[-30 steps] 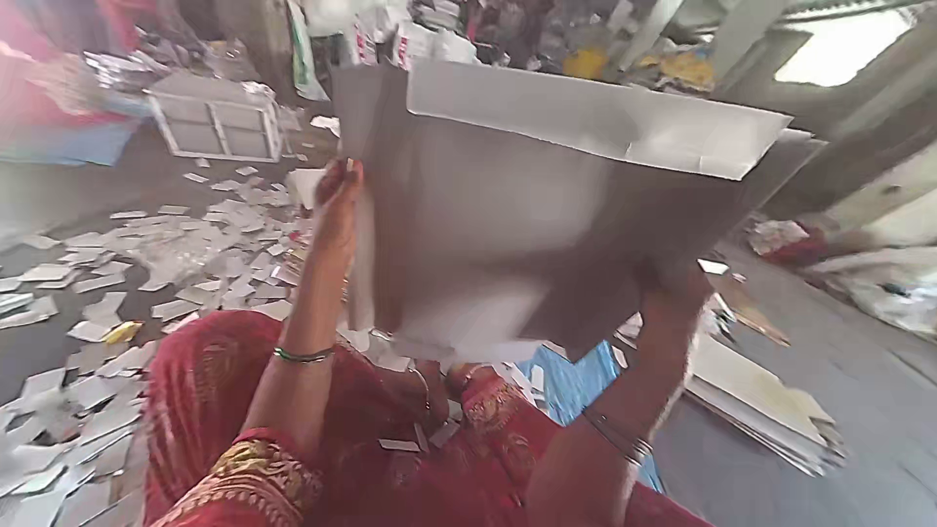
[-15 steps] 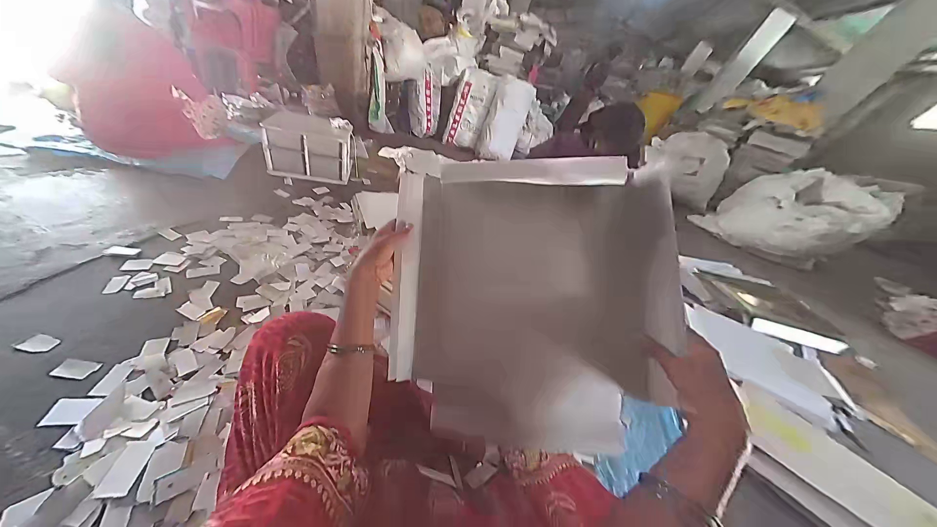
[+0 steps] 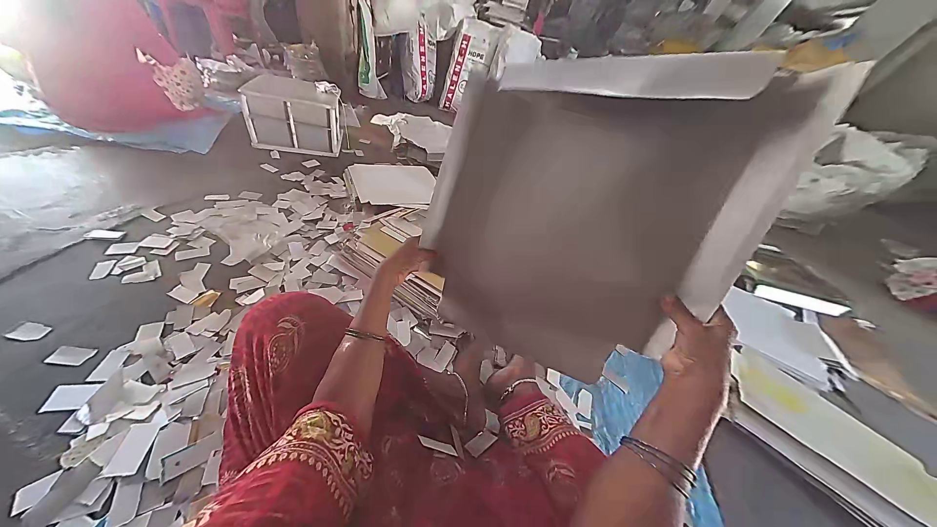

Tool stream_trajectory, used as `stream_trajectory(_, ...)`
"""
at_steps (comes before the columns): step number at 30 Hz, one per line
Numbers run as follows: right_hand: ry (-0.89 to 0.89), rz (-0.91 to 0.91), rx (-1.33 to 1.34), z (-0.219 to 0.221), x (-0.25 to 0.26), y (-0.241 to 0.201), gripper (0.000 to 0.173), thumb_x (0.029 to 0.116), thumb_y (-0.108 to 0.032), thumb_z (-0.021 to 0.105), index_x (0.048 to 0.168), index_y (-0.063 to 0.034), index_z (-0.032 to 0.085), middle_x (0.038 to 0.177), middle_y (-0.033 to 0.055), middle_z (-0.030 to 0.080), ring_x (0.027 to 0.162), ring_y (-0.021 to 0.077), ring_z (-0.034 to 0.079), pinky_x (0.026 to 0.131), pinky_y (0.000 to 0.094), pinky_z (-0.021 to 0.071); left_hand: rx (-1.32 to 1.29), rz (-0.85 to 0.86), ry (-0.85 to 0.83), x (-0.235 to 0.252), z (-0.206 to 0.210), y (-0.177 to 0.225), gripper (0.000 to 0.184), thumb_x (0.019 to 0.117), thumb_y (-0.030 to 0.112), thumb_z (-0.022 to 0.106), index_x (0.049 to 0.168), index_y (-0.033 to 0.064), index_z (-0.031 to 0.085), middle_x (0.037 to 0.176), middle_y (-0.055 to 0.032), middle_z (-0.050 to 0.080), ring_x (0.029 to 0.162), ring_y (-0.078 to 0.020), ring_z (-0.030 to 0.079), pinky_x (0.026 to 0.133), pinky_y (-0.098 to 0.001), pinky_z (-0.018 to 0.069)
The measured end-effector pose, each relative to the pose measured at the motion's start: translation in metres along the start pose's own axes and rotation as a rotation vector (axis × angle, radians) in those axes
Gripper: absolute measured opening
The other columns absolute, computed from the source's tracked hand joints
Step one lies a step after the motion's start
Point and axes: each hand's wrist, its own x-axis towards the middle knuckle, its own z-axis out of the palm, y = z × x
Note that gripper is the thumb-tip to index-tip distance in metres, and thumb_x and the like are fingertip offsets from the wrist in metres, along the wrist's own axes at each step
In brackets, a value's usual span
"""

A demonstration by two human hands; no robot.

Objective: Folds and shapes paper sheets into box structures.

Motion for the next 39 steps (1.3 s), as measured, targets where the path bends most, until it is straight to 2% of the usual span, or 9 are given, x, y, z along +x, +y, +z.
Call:
stream_trajectory(3, 0.026, -0.022, 0.133, -0.013, 0.014, 0.02, 0.066, 0.0905, -0.003, 0.069, 0.145, 0.0086, 0.035, 0.132, 0.0185, 0.058, 0.115, 0.0161, 0.065, 0.098, 0.0294, 0.0559, -0.178, -0.018, -0.025, 0.001, 0.007, 0.004, 0.03, 0.1063, 0.01, 0.051, 0.134, -0.0019, 0.048, 0.106, -0.0125, 0.071, 0.087, -0.02, 0.074, 0.083, -0.037, 0.0621)
stream_trajectory(9, 0.059, 0.067, 0.144, 0.001, 0.002, 0.005, 0.048, 0.0949, -0.003, 0.065, 0.139, -0.0004, 0.048, 0.121, 0.008, 0.065, 0.105, 0.0107, 0.066, 0.092, 0.0307, 0.0579, -0.306, 0.086, 0.074, -0.027, 0.025, 0.032, 0.024, 0.1087, 0.022, 0.047, 0.127, 0.0072, 0.051, 0.104, -0.0044, 0.068, 0.085, -0.0119, 0.069, 0.081, -0.0309, 0.0581)
stream_trajectory(13, 0.105, 0.156, 0.174, 0.019, -0.008, 0.0, 0.053, 0.0971, -0.005, 0.064, 0.145, -0.0008, 0.042, 0.126, 0.0121, 0.061, 0.106, 0.013, 0.065, 0.09, 0.032, 0.0577, -0.273, 0.133, 0.021, -0.028, 0.021, 0.025, 0.049, 0.1087, 0.046, 0.039, 0.149, 0.0188, 0.045, 0.136, -0.0034, 0.061, 0.117, -0.0156, 0.062, 0.098, -0.0376, 0.053)
stream_trajectory(18, 0.127, 0.182, 0.33, 0.045, -0.005, 0.005, 0.052, 0.0987, -0.006, 0.063, 0.146, -0.0021, 0.041, 0.126, 0.0135, 0.061, 0.106, 0.015, 0.066, 0.09, 0.0341, 0.0586, -0.575, 0.28, -0.135, -0.018, 0.019, 0.02, 0.071, 0.1056, 0.061, 0.017, 0.159, 0.0146, 0.019, 0.143, -0.0127, 0.055, 0.121, -0.0256, 0.063, 0.1, -0.0435, 0.0543)
stream_trajectory(22, 0.15, 0.24, 0.466, 0.066, -0.011, 0.0, 0.054, 0.0992, -0.004, 0.061, 0.147, -0.0049, 0.038, 0.125, 0.0142, 0.061, 0.104, 0.0179, 0.066, 0.088, 0.0375, 0.0588, -0.748, 0.289, -0.307, -0.009, 0.043, -0.002, 0.103, 0.0896, 0.074, 0.054, 0.162, 0.0172, 0.009, 0.153, -0.0152, 0.048, 0.13, -0.0325, 0.059, 0.104, -0.0497, 0.0527)
stream_trajectory(24, 0.149, 0.24, 0.5, 0.074, -0.015, 0.0, 0.052, 0.1001, -0.004, 0.06, 0.147, -0.0053, 0.037, 0.126, 0.014, 0.061, 0.106, 0.0187, 0.066, 0.089, 0.0383, 0.0591, -0.703, 0.252, -0.372, -0.009, 0.065, -0.002, 0.103, 0.0907, 0.071, 0.056, 0.161, 0.0142, 0.007, 0.153, -0.0139, 0.047, 0.13, -0.0294, 0.058, 0.105, -0.0488, 0.0523)
stream_trajectory(26, 0.157, 0.25, 0.481, 0.079, -0.02, 0.0, 0.054, 0.0997, -0.005, 0.061, 0.149, -0.0052, 0.037, 0.129, 0.0155, 0.06, 0.109, 0.021, 0.066, 0.091, 0.0396, 0.0584, -0.734, 0.217, -0.311, -0.015, 0.088, 0.006, 0.071, 0.1026, 0.054, 0.048, 0.154, 0.0098, 0.025, 0.139, -0.0123, 0.058, 0.122, -0.0238, 0.062, 0.101, -0.0426, 0.0531)
stream_trajectory(30, 0.151, 0.228, 0.43, 0.085, -0.024, 0.0, 0.054, 0.0991, -0.003, 0.062, 0.148, -0.0034, 0.038, 0.132, 0.0157, 0.058, 0.114, 0.0193, 0.063, 0.095, 0.0369, 0.0557, -0.801, 0.049, 0.121, -0.016, 0.126, 0.029, 0.033, 0.1051, 0.013, 0.054, 0.136, 0.0046, 0.046, 0.11, -0.014, 0.066, 0.097, -0.0216, 0.069, 0.085, -0.039, 0.059)
stream_trajectory(39, 0.122, 0.181, 0.394, 0.085, -0.03, 0.001, 0.057, 0.0977, -0.002, 0.063, 0.149, -0.0019, 0.039, 0.134, 0.016, 0.058, 0.116, 0.0174, 0.062, 0.097, 0.0347, 0.0544, -0.846, 0.018, 0.172, -0.007, 0.115, 0.006, 0.035, 0.1073, 0.023, 0.049, 0.137, 0.0047, 0.047, 0.114, -0.0137, 0.067, 0.099, -0.0213, 0.069, 0.084, -0.0386, 0.0593)
